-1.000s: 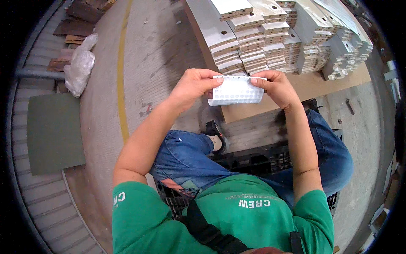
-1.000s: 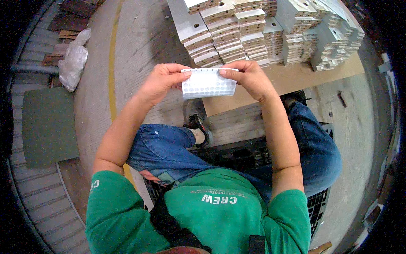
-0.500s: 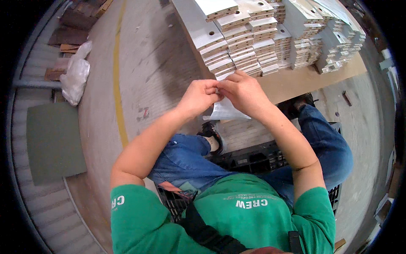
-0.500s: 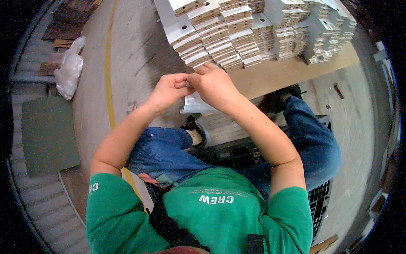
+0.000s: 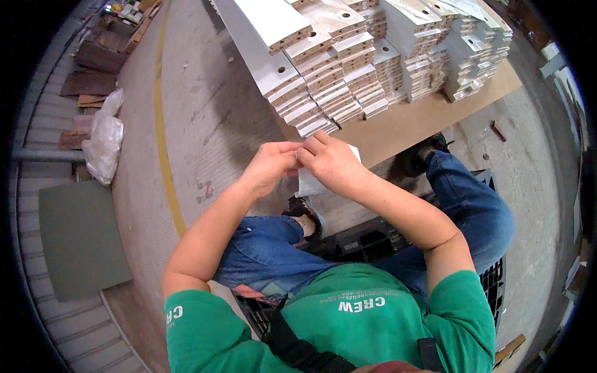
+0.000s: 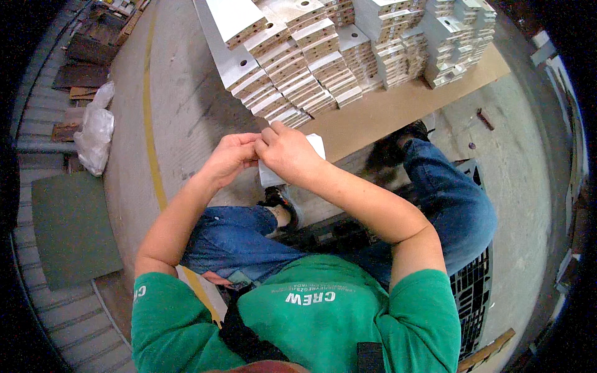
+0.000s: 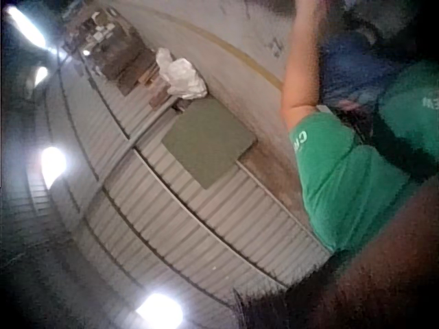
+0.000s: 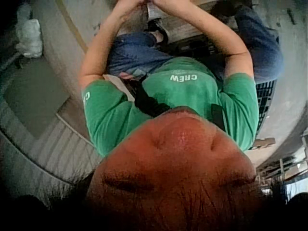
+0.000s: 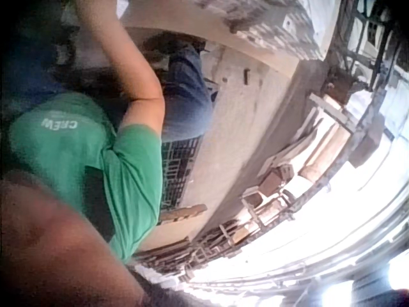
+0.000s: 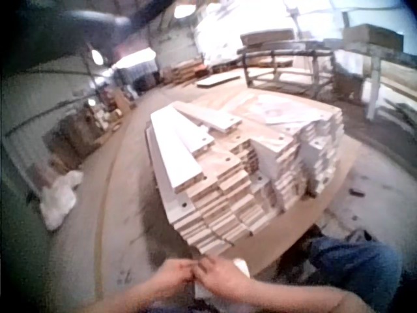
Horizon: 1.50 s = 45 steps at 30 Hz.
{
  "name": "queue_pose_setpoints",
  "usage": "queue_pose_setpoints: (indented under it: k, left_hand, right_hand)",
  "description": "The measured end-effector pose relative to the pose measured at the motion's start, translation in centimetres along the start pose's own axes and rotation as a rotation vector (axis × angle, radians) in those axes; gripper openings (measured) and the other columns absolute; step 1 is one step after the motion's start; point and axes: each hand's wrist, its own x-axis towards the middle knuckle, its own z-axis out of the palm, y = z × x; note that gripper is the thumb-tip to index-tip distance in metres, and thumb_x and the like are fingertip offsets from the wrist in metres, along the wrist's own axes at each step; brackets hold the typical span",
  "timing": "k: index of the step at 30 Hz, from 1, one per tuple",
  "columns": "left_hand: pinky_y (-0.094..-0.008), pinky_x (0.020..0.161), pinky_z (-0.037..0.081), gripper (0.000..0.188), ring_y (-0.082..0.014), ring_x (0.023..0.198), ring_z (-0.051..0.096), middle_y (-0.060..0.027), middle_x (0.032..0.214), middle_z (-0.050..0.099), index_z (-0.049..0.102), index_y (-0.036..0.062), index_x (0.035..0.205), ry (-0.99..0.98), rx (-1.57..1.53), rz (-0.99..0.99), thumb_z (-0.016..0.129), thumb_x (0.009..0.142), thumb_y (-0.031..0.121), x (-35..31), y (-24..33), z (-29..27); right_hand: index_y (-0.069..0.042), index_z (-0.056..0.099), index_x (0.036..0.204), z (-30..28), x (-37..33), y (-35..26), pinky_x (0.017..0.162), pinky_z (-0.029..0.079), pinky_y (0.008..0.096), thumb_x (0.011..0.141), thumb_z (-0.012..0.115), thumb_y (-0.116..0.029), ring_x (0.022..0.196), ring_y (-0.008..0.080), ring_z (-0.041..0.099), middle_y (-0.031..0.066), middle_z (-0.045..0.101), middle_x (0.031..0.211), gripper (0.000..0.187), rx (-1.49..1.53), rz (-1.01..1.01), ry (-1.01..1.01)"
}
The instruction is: The person sits on a crate and applies small white labels to a stack of wooden boards. They peel each label from a roll and press it onto the edge of the boards, working through the stack one by one.
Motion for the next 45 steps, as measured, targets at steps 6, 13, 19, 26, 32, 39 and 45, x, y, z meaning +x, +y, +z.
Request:
queue_pose_setpoints:
  k: [6, 13, 19, 26, 32, 39, 45]
  left_hand:
    - [-0.0242, 0.073, 0.045, 0.036, -0.0107, 0.086, 0.058, -0.0055, 0.096, 0.064, 0.058, -0.0006, 0.113, -0.012, 0.092, -0.005, 0.056, 0.078, -0.001, 0.1, -0.2, -0.9]
    - [-0.0256, 0.075, 0.046, 0.043, -0.0140, 0.088, 0.060, -0.0113, 0.101, 0.065, 0.053, -0.0044, 0.118, 0.005, 0.189, 0.022, 0.062, 0.075, -0.001, 0.3, 0.2, -0.5]
    - [-0.0271, 0.081, 0.048, 0.042, -0.0150, 0.090, 0.062, -0.0139, 0.102, 0.065, 0.053, -0.0056, 0.116, -0.047, 0.199, 0.058, 0.064, 0.076, -0.001, 0.1, 0.2, -0.3]
    - [-0.0270, 0.082, 0.048, 0.041, -0.0149, 0.091, 0.062, -0.0140, 0.102, 0.065, 0.053, -0.0062, 0.117, -0.074, 0.203, 0.078, 0.064, 0.077, -0.001, 0.3, 0.1, -0.8]
    - [-0.0266, 0.082, 0.048, 0.040, -0.0144, 0.091, 0.062, -0.0134, 0.102, 0.065, 0.053, -0.0059, 0.116, -0.079, 0.219, 0.071, 0.063, 0.078, -0.001, 0.2, 0.3, -0.7]
    - [-0.0268, 0.083, 0.048, 0.040, -0.0147, 0.092, 0.062, -0.0135, 0.102, 0.065, 0.053, -0.0060, 0.117, -0.106, 0.184, 0.052, 0.063, 0.078, -0.002, 0.4, 0.3, -0.6]
    - [-0.0271, 0.083, 0.048, 0.040, -0.0149, 0.091, 0.062, -0.0137, 0.103, 0.065, 0.053, -0.0066, 0.116, -0.119, 0.193, 0.074, 0.063, 0.078, -0.002, 0.4, 0.4, -0.6]
  right_hand:
    - [-0.002, 0.062, 0.081, -2.5, 0.9, 2.1, 0.068, 0.050, 0.0321, 0.073, 0.064, -0.011, 0.080, 0.0267, 0.061, 0.0126, 0.062, 0.083, 0.012, 0.732, 0.303, -0.187]
    - [0.000, 0.060, 0.102, -6.6, 4.0, 13.4, 0.068, 0.045, 0.0218, 0.087, 0.059, -0.017, 0.073, 0.0069, 0.054, 0.0008, 0.060, 0.080, 0.023, 0.795, 0.649, 0.410]
    - [-0.006, 0.065, 0.093, -6.7, 6.7, 16.0, 0.067, 0.048, 0.0265, 0.082, 0.063, -0.015, 0.073, 0.0124, 0.057, 0.0039, 0.062, 0.079, 0.014, 0.184, 0.411, 0.379]
    - [-0.006, 0.064, 0.085, -4.8, 7.2, 17.0, 0.066, 0.048, 0.0310, 0.078, 0.065, -0.013, 0.073, 0.0206, 0.058, 0.0082, 0.062, 0.081, 0.010, -0.117, 0.323, 0.531]
    - [-0.010, 0.061, 0.079, -6.0, 6.9, 17.4, 0.069, 0.047, 0.0382, 0.075, 0.068, -0.021, 0.081, 0.0259, 0.057, 0.0064, 0.061, 0.077, 0.013, -0.218, 0.305, 0.547]
    - [-0.005, 0.058, 0.098, -6.2, 6.9, 16.4, 0.072, 0.051, 0.0310, 0.077, 0.064, -0.010, 0.081, 0.0212, 0.063, 0.0114, 0.063, 0.087, 0.023, 0.019, 0.397, 0.362]
    - [-0.007, 0.054, 0.093, -5.4, 7.2, 16.1, 0.069, 0.048, 0.0392, 0.077, 0.060, -0.010, 0.080, 0.0276, 0.059, 0.0091, 0.061, 0.078, 0.018, -0.074, 0.333, 0.445]
